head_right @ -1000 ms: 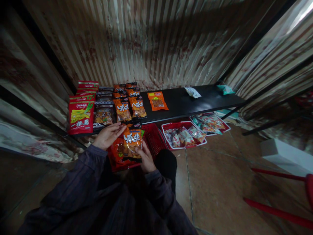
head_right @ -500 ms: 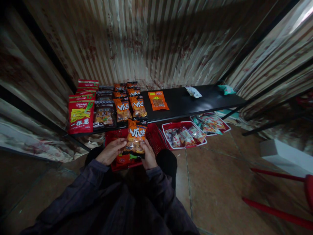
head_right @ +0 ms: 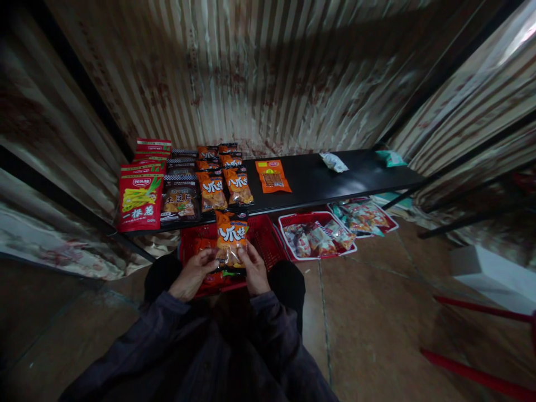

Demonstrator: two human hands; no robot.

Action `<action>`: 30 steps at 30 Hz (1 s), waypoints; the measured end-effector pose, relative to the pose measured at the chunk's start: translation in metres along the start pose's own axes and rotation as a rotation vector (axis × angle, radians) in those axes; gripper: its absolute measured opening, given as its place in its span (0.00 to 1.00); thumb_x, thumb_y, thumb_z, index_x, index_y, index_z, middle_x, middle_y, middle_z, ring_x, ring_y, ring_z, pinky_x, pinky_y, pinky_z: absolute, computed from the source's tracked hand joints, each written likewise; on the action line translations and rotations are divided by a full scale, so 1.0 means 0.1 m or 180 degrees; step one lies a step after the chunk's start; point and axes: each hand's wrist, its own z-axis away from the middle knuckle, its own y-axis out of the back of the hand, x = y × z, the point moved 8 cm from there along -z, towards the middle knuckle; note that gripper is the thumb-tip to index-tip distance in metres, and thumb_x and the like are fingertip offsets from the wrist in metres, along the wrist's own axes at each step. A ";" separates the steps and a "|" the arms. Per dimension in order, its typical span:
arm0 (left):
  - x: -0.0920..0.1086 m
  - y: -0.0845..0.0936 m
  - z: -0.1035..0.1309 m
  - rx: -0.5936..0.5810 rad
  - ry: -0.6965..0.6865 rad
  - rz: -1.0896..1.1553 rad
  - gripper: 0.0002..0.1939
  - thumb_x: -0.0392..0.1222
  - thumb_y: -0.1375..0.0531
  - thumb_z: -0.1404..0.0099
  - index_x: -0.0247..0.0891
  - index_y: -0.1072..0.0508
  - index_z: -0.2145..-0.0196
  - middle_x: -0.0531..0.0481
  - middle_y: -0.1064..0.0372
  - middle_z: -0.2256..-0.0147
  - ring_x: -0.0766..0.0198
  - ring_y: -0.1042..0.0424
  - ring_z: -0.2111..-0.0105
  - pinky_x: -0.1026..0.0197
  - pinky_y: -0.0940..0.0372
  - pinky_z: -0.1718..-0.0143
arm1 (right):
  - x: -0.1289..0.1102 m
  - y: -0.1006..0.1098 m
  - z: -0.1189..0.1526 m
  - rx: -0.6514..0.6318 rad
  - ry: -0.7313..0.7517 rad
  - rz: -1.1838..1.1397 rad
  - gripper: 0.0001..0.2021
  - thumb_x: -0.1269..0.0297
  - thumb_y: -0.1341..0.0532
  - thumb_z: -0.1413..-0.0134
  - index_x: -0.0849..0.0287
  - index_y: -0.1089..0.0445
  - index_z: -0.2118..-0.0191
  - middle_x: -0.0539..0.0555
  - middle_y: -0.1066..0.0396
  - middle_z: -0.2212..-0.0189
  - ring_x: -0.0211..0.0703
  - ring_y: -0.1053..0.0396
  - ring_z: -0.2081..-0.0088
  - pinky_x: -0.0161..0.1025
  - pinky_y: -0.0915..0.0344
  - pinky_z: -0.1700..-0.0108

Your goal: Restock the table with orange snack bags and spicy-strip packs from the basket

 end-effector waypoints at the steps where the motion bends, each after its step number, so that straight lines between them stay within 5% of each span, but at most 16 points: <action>1: -0.01 0.01 0.00 0.0045 -0.0007 -0.0031 0.21 0.42 0.30 0.56 0.34 0.26 0.63 0.44 0.28 0.61 0.59 0.30 0.58 0.56 0.39 0.51 | 0.03 0.03 -0.01 0.0045 -0.0028 0.0045 0.25 0.55 0.31 0.59 0.54 0.29 0.51 0.51 0.25 0.57 0.49 0.28 0.56 0.47 0.33 0.50; 9: -0.04 0.10 0.00 0.0405 0.0052 -0.0107 0.24 0.42 0.29 0.59 0.35 0.27 0.63 0.44 0.27 0.60 0.56 0.30 0.56 0.53 0.39 0.49 | 0.06 -0.03 -0.04 -0.0228 -0.0036 0.0258 0.25 0.53 0.31 0.60 0.53 0.28 0.53 0.50 0.24 0.58 0.49 0.28 0.56 0.49 0.35 0.47; 22: -0.13 0.10 0.00 0.0071 0.0210 -0.0111 0.29 0.46 0.28 0.60 0.34 0.30 0.59 0.40 0.27 0.57 0.53 0.28 0.55 0.52 0.37 0.50 | 0.19 0.01 -0.14 -0.0338 -0.0139 0.0186 0.27 0.53 0.31 0.59 0.53 0.30 0.50 0.53 0.25 0.56 0.53 0.28 0.56 0.53 0.35 0.47; 30: -0.15 0.16 -0.07 0.0263 0.0161 -0.0207 0.26 0.44 0.29 0.60 0.35 0.28 0.62 0.40 0.27 0.58 0.52 0.29 0.55 0.50 0.37 0.51 | 0.18 -0.05 -0.20 -0.0445 -0.0140 0.0314 0.26 0.52 0.32 0.57 0.52 0.31 0.50 0.52 0.27 0.53 0.51 0.30 0.51 0.50 0.35 0.46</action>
